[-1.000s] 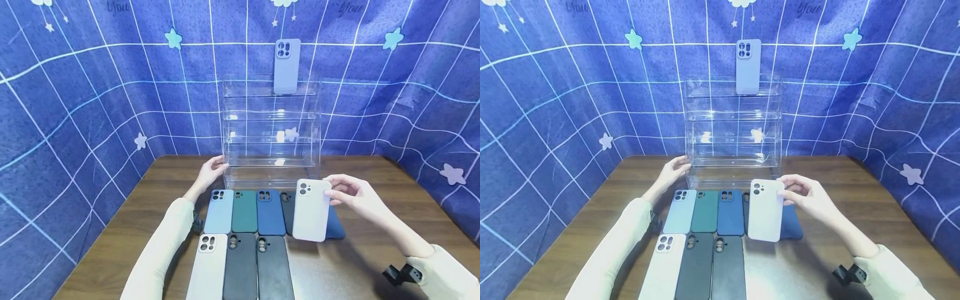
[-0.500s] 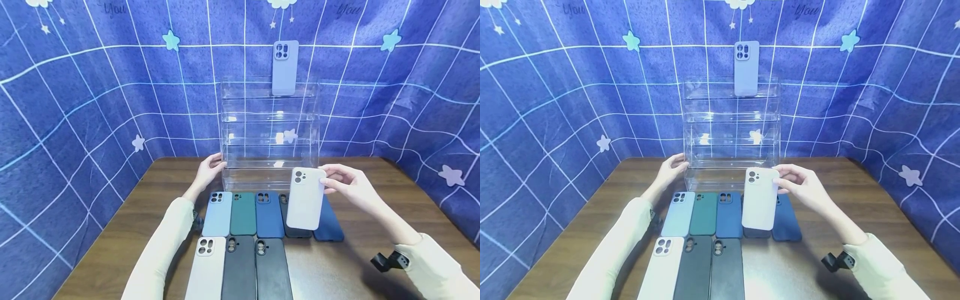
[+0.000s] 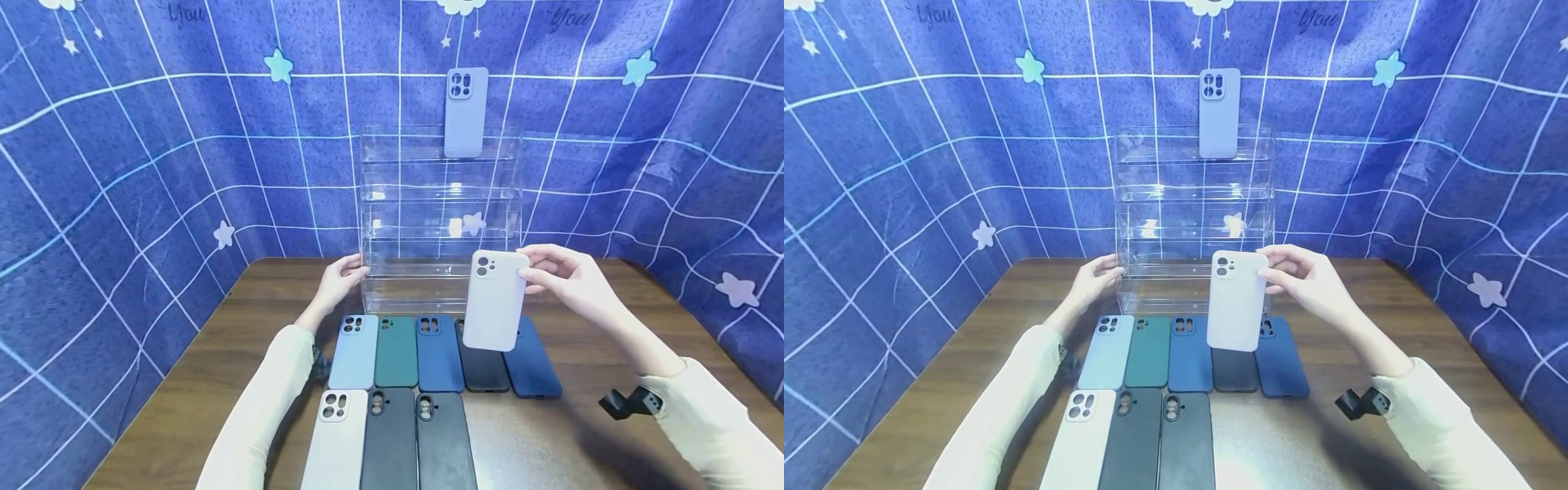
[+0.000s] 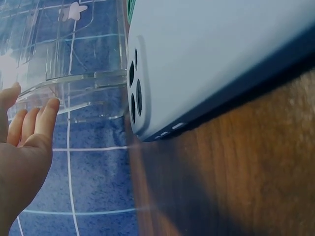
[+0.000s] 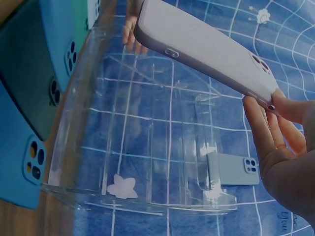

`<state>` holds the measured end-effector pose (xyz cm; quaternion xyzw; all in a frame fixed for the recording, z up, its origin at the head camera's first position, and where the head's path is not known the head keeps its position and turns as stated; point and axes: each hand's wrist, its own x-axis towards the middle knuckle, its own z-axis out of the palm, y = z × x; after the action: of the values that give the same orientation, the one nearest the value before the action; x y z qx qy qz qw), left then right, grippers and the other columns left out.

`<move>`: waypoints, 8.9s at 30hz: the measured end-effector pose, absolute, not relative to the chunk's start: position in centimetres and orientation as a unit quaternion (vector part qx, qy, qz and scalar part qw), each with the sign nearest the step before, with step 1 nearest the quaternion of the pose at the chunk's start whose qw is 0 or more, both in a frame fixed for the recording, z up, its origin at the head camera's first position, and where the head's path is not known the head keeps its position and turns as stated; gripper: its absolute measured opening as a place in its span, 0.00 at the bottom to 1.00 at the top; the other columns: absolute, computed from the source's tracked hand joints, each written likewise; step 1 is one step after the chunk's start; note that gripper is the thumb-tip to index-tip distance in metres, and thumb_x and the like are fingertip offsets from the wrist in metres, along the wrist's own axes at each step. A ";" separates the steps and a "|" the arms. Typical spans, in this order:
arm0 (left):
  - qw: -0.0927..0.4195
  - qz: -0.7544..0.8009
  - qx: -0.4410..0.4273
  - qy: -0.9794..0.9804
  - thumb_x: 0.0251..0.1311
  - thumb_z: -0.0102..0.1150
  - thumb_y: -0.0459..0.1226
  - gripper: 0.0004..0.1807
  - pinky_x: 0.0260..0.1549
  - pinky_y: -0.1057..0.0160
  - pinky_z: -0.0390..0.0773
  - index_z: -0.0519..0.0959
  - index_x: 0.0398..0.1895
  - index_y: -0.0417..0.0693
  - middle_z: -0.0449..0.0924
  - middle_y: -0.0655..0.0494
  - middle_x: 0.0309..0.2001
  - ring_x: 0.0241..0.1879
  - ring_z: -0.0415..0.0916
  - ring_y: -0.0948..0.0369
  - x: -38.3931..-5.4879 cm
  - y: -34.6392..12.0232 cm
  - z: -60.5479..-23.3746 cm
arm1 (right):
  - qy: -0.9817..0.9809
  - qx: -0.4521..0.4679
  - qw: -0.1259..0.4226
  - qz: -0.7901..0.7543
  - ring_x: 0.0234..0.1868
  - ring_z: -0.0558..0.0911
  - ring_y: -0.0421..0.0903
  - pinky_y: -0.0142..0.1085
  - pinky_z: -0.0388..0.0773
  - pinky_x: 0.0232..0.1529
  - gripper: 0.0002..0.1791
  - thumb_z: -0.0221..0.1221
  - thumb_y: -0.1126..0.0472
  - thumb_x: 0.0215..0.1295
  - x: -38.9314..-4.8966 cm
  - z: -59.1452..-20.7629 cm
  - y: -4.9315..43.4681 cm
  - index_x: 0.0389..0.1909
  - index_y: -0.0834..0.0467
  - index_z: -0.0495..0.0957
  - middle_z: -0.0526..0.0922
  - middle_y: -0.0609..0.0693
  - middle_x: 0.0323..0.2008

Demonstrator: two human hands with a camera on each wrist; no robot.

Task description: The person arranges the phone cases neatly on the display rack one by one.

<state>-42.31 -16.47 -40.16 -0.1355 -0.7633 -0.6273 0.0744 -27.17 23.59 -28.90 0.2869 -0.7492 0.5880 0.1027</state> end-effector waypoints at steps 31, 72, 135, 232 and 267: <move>0.059 -0.630 -0.130 -0.764 0.60 0.60 0.37 0.29 0.48 0.67 0.80 0.66 0.63 0.35 0.73 0.35 0.57 0.55 0.72 0.40 -42.4 -16.6 -40.2 | -0.741 0.239 0.187 0.599 0.35 0.84 0.36 0.32 0.84 0.33 0.16 0.63 0.65 0.59 -30.7 -22.5 21.9 0.49 0.60 0.78 0.83 0.44 0.35; 0.102 -0.564 -0.152 -0.805 0.58 0.63 0.40 0.30 0.52 0.57 0.78 0.69 0.62 0.38 0.75 0.36 0.55 0.52 0.76 0.46 -42.9 -16.8 -39.7 | -0.744 0.218 0.215 0.594 0.31 0.83 0.35 0.29 0.83 0.31 0.18 0.62 0.66 0.58 -39.7 -16.1 18.5 0.50 0.66 0.76 0.81 0.45 0.33; 0.039 -0.574 -0.161 -0.802 0.60 0.59 0.32 0.29 0.49 0.65 0.80 0.63 0.64 0.33 0.73 0.33 0.55 0.49 0.78 0.50 -42.0 -16.6 -37.7 | -0.717 0.154 0.351 0.582 0.29 0.77 0.34 0.28 0.82 0.36 0.14 0.60 0.68 0.59 -49.9 -11.0 11.4 0.48 0.61 0.76 0.74 0.42 0.32; 0.085 -0.549 -0.153 -0.817 0.62 0.55 0.31 0.27 0.57 0.52 0.72 0.62 0.63 0.31 0.70 0.31 0.54 0.55 0.70 0.43 -42.1 -15.8 -39.0 | -0.843 0.193 0.207 0.458 0.55 0.79 0.47 0.42 0.75 0.58 0.25 0.60 0.47 0.62 -41.7 -21.4 17.9 0.56 0.56 0.75 0.80 0.53 0.54; 0.074 -0.565 -0.168 -0.804 0.60 0.58 0.31 0.28 0.58 0.58 0.72 0.62 0.63 0.34 0.71 0.33 0.56 0.57 0.71 0.45 -42.5 -16.6 -40.2 | -0.840 0.216 0.134 0.479 0.58 0.77 0.48 0.38 0.75 0.58 0.27 0.60 0.49 0.62 -33.4 -29.4 21.3 0.61 0.52 0.71 0.76 0.51 0.59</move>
<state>-42.49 -16.62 -40.19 -0.1684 -0.8043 -0.5650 0.0744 -33.36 21.30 -29.38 0.2163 -0.8399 0.4795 0.1340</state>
